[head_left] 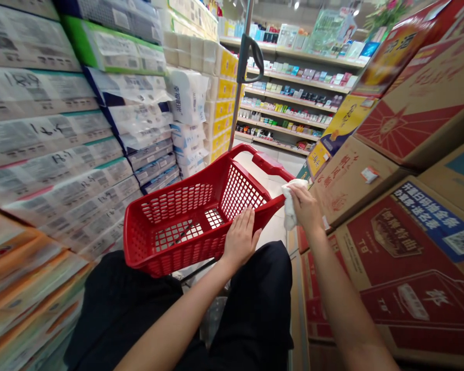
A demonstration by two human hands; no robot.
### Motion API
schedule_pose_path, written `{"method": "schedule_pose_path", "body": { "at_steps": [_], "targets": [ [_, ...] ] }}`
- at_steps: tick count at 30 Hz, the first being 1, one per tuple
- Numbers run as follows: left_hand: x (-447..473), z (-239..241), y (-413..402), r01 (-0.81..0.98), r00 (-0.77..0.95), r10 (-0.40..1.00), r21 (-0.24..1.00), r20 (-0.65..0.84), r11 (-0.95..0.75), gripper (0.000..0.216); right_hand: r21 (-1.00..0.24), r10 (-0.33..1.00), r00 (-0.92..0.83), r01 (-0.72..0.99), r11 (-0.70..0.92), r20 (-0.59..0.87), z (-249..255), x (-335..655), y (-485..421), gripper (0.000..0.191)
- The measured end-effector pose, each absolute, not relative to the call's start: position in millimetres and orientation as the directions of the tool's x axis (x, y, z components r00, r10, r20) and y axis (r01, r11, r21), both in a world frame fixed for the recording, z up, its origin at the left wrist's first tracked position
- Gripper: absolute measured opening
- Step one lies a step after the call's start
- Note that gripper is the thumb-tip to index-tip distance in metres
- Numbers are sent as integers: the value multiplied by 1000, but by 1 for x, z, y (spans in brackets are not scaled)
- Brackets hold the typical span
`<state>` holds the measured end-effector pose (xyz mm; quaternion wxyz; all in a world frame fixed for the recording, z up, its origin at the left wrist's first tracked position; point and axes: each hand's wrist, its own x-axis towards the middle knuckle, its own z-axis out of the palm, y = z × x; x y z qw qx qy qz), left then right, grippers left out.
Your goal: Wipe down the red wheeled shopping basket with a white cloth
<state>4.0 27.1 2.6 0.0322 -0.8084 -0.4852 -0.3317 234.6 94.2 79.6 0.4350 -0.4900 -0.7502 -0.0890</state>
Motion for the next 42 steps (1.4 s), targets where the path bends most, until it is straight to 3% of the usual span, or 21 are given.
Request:
{"method": "schedule_pose_path", "body": {
  "at_steps": [5, 10, 15, 24, 31, 37, 42],
  "targets": [
    [4, -1, 26, 801, 298, 756, 278, 582, -529, 60, -288, 614, -94, 821, 493, 784, 48, 185, 73, 33],
    [4, -1, 27, 808, 312, 757, 260, 574, -530, 59, -202, 611, -262, 786, 584, 747, 22, 154, 57, 34],
    [2, -1, 28, 807, 318, 745, 245, 586, -537, 60, -151, 595, -387, 738, 658, 704, 31, 175, 64, 35],
    [1, -2, 30, 796, 334, 741, 246, 583, -553, 61, -328, 694, -163, 791, 517, 701, 86, 257, 106, 31],
    [1, 0, 28, 786, 331, 741, 264, 585, -559, 64, -320, 656, -61, 837, 444, 752, 70, 218, 90, 33],
    [1, -2, 28, 787, 324, 745, 271, 583, -555, 60, -224, 635, -224, 807, 546, 739, 33, 150, 61, 33],
    [0, -2, 29, 782, 335, 735, 261, 590, -566, 62, -142, 586, -369, 750, 647, 721, 27, 154, 62, 34]
  ]
}}
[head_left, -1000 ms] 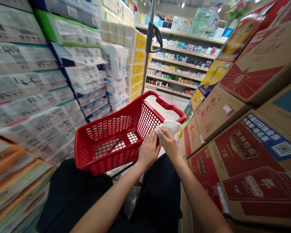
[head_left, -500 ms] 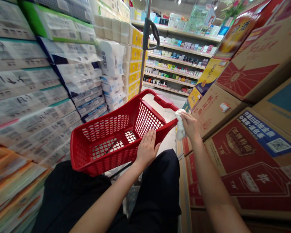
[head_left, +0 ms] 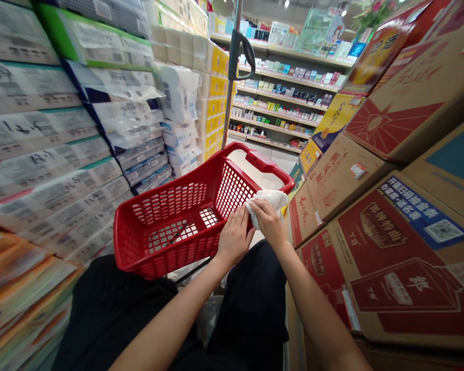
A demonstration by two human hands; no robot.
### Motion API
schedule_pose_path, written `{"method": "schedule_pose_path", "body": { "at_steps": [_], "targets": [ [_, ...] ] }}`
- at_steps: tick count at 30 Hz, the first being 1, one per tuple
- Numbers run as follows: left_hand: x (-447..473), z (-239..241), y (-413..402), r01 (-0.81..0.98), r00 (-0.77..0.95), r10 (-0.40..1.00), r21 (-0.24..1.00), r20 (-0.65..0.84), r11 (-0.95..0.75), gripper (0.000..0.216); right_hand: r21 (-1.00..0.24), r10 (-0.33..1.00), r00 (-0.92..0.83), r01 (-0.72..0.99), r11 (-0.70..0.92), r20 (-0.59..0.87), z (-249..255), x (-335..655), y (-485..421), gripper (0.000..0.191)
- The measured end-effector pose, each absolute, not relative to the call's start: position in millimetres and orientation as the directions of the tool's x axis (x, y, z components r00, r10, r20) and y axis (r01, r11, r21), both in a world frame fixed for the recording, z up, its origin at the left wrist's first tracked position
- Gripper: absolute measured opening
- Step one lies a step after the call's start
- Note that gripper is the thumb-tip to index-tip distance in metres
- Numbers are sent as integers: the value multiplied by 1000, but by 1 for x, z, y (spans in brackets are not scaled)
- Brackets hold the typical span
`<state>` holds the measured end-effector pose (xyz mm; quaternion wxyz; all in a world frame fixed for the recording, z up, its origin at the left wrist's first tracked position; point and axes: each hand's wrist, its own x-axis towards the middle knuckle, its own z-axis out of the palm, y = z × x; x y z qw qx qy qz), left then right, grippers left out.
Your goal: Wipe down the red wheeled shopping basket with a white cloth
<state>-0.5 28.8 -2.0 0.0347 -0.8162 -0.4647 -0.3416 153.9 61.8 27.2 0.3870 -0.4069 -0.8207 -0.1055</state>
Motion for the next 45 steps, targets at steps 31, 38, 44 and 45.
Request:
{"method": "schedule_pose_path", "body": {
  "at_steps": [31, 38, 44, 45],
  "targets": [
    [-1, 2, 28, 788, 349, 753, 260, 559, -558, 61, -141, 601, -330, 785, 603, 728, 50, 209, 80, 32],
    [0, 3, 27, 779, 328, 763, 298, 557, -552, 63, -251, 617, -61, 879, 406, 785, 72, 243, 103, 32],
    [1, 2, 25, 763, 325, 763, 322, 558, -560, 66, -282, 610, -46, 858, 430, 791, 44, 185, 75, 34],
    [1, 2, 25, 762, 326, 762, 321, 560, -562, 67, -278, 618, -77, 845, 457, 782, 39, 173, 69, 33]
  ]
}}
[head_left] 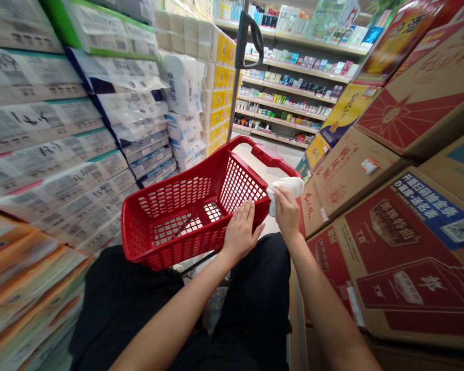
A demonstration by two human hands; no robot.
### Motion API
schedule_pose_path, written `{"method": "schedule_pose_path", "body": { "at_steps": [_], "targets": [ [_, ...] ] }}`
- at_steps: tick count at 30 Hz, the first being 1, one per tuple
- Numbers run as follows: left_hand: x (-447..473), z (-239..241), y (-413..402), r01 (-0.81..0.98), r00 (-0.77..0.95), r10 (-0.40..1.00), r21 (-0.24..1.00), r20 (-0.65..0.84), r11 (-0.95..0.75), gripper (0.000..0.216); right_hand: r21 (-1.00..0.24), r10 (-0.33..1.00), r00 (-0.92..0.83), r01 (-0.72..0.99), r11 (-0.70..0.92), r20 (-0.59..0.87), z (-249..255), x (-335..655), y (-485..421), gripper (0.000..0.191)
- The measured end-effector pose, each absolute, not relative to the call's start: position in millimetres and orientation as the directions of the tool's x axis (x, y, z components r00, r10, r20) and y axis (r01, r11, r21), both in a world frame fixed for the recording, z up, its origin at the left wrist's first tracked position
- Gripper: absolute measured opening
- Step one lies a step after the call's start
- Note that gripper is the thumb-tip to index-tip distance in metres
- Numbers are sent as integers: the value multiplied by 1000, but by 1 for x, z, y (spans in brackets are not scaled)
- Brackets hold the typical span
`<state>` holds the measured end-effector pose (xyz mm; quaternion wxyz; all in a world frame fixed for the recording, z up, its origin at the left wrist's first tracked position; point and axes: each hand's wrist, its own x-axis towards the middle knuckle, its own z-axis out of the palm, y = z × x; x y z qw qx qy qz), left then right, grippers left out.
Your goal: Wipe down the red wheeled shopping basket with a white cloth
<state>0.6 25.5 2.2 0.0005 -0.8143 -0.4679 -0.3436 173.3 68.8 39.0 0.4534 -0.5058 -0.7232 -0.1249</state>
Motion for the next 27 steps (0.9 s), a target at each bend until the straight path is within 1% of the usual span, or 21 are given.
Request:
{"method": "schedule_pose_path", "body": {
  "at_steps": [5, 9, 11, 14, 18, 21, 24, 27],
  "targets": [
    [0, 2, 26, 764, 330, 758, 312, 563, -565, 66, -235, 619, -236, 779, 581, 749, 22, 139, 51, 32],
    [-1, 3, 27, 767, 336, 759, 306, 558, -565, 64, -166, 602, -368, 742, 649, 709, 28, 157, 56, 33],
    [-1, 3, 27, 770, 338, 763, 305, 551, -561, 64, -136, 595, -388, 749, 649, 704, 36, 178, 64, 33],
    [0, 3, 28, 771, 340, 765, 303, 547, -559, 64, -138, 601, -313, 799, 585, 736, 52, 215, 81, 32],
    [0, 3, 27, 768, 334, 764, 311, 552, -560, 63, -211, 610, -164, 843, 495, 775, 72, 249, 100, 30],
    [0, 2, 26, 767, 327, 765, 318, 554, -558, 63, -252, 616, -94, 856, 451, 783, 73, 246, 100, 31],
    [0, 1, 26, 766, 322, 763, 319, 561, -558, 63, -262, 616, -76, 860, 439, 784, 61, 220, 87, 32],
    [1, -1, 27, 768, 321, 757, 312, 569, -559, 65, -261, 617, -120, 831, 491, 778, 42, 182, 69, 33]
  ]
}}
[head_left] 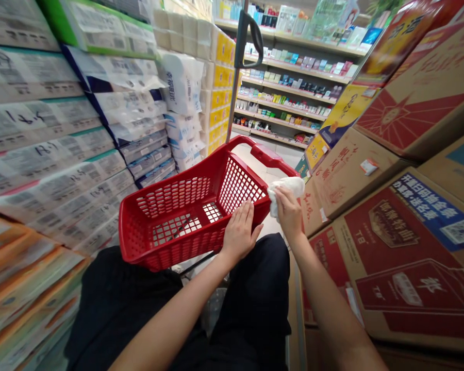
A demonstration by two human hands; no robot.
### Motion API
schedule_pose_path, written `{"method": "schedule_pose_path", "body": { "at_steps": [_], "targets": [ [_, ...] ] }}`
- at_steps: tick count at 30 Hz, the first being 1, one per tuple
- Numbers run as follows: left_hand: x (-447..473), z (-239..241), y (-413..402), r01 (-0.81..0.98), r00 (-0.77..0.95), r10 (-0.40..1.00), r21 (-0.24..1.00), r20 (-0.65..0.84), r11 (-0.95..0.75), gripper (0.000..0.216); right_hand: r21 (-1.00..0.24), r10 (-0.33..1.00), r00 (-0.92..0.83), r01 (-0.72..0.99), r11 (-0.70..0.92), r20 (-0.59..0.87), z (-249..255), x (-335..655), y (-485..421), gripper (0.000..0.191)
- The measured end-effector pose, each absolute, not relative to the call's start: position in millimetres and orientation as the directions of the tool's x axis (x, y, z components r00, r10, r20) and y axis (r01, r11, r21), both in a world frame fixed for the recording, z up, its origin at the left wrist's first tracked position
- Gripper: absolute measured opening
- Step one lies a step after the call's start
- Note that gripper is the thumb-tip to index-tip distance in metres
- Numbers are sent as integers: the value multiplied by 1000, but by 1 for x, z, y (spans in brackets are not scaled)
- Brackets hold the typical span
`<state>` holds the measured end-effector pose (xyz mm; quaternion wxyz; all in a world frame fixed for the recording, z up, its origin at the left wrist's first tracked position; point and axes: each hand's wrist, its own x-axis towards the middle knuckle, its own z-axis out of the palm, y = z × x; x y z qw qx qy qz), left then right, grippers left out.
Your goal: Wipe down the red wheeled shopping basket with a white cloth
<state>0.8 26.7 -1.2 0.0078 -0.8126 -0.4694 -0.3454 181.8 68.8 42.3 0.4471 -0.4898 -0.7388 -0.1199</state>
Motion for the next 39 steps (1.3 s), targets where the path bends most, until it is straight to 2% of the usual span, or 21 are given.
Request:
{"method": "schedule_pose_path", "body": {
  "at_steps": [5, 9, 17, 22, 33, 39],
  "targets": [
    [-1, -1, 27, 766, 335, 753, 302, 566, -567, 63, -200, 603, -292, 762, 616, 743, 21, 144, 53, 32],
    [-2, 1, 27, 767, 340, 749, 294, 568, -571, 63, -174, 603, -376, 732, 659, 704, 28, 166, 61, 33],
    [0, 1, 28, 779, 341, 757, 282, 558, -559, 63, -225, 639, -141, 861, 455, 756, 73, 250, 97, 31],
    [0, 0, 27, 783, 328, 758, 286, 564, -552, 63, -268, 609, -36, 876, 401, 792, 70, 245, 96, 32],
    [0, -1, 27, 771, 329, 747, 292, 577, -566, 64, -253, 613, -187, 791, 558, 768, 23, 164, 58, 34],
    [-1, 1, 28, 778, 336, 744, 274, 577, -565, 63, -199, 608, -267, 784, 588, 748, 36, 194, 70, 33]
  ]
}}
